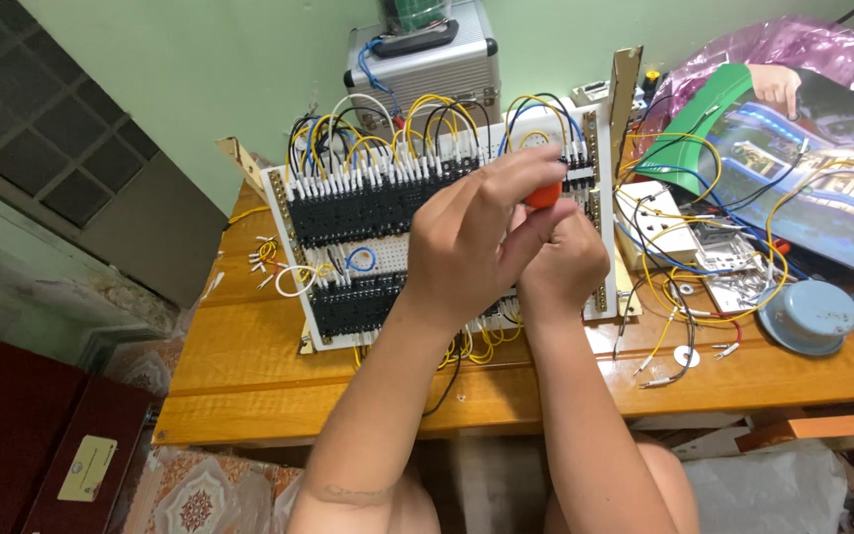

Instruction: A person is shown installing and securing jumper wires into a large terminal block assembly on a wooden workbench using a screwdriver.

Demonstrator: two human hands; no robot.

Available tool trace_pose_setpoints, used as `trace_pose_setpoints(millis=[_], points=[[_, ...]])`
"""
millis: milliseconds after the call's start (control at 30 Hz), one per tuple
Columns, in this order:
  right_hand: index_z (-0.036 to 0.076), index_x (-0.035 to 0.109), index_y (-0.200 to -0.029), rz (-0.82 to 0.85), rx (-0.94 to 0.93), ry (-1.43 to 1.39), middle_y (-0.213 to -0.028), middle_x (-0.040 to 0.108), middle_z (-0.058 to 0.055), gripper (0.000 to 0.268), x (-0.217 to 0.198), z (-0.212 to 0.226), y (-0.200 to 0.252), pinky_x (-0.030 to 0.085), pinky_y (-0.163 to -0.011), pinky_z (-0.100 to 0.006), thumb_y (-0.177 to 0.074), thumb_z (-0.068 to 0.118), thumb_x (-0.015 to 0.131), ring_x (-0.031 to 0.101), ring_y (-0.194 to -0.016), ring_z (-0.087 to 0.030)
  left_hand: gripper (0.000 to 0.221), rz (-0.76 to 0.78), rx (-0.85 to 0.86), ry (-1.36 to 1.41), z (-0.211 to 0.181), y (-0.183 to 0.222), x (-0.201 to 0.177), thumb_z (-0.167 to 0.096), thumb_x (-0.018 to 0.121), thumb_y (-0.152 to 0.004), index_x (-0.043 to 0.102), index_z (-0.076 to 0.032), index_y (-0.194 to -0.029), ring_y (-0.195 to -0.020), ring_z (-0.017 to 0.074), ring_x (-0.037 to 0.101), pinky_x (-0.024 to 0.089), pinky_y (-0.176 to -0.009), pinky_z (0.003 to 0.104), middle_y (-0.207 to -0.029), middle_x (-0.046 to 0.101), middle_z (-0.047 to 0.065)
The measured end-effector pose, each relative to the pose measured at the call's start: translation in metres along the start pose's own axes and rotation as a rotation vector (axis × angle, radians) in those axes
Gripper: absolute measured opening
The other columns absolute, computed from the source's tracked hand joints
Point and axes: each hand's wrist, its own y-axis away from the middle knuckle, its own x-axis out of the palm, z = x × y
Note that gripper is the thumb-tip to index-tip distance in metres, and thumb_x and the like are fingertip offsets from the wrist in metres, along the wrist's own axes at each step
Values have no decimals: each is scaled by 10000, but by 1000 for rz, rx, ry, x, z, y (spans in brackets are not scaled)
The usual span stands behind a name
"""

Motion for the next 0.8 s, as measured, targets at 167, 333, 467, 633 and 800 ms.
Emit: trace_pose_setpoints(millis=[167,333,467,633,800], points=[[144,572,-747,57,-55,46,-683,600,-39,243,7,-19,4,352,-493,-435,-982,145,634,567,-605,-288,277,127,-37,115,-3,2,-8,-98,537,-1169,513,-125,-1444,-1281,323,821,676,-926,344,-1568,540,185],[116,568,-757,44,-31,8,-667,595,-62,206,9,-18,5,331,-466,-424,-959,116,607,539,-553,-284,399,93,-7,-85,-3,9,3,-425,757,-1064,574,-380,-1416,-1381,297,666,553,-1271,710,-1488,537,64],[116,568,-765,45,25,-77,-678,594,-61,199,6,-18,2,341,-486,-419,-962,120,597,542,-568,-279,335,-8,85,25,-3,9,-2,-177,795,-1070,626,-274,-1342,-993,271,664,585,-923,455,-1120,606,66],[117,568,-780,63,144,-248,-700,592,-60,187,6,-18,-1,359,-526,-409,-967,129,577,548,-599,-269,581,201,94,60,-4,10,-10,-6,663,-1119,397,-281,-1557,-1351,167,714,389,-1377,538,-1442,688,18],[117,568,-792,75,241,-370,-716,590,-59,180,7,-17,-1,374,-557,-401,-971,136,562,553,-621,-261,393,156,54,-50,-2,15,-3,-292,724,-1064,575,-355,-1422,-1310,194,725,476,-1278,606,-1414,599,29]])
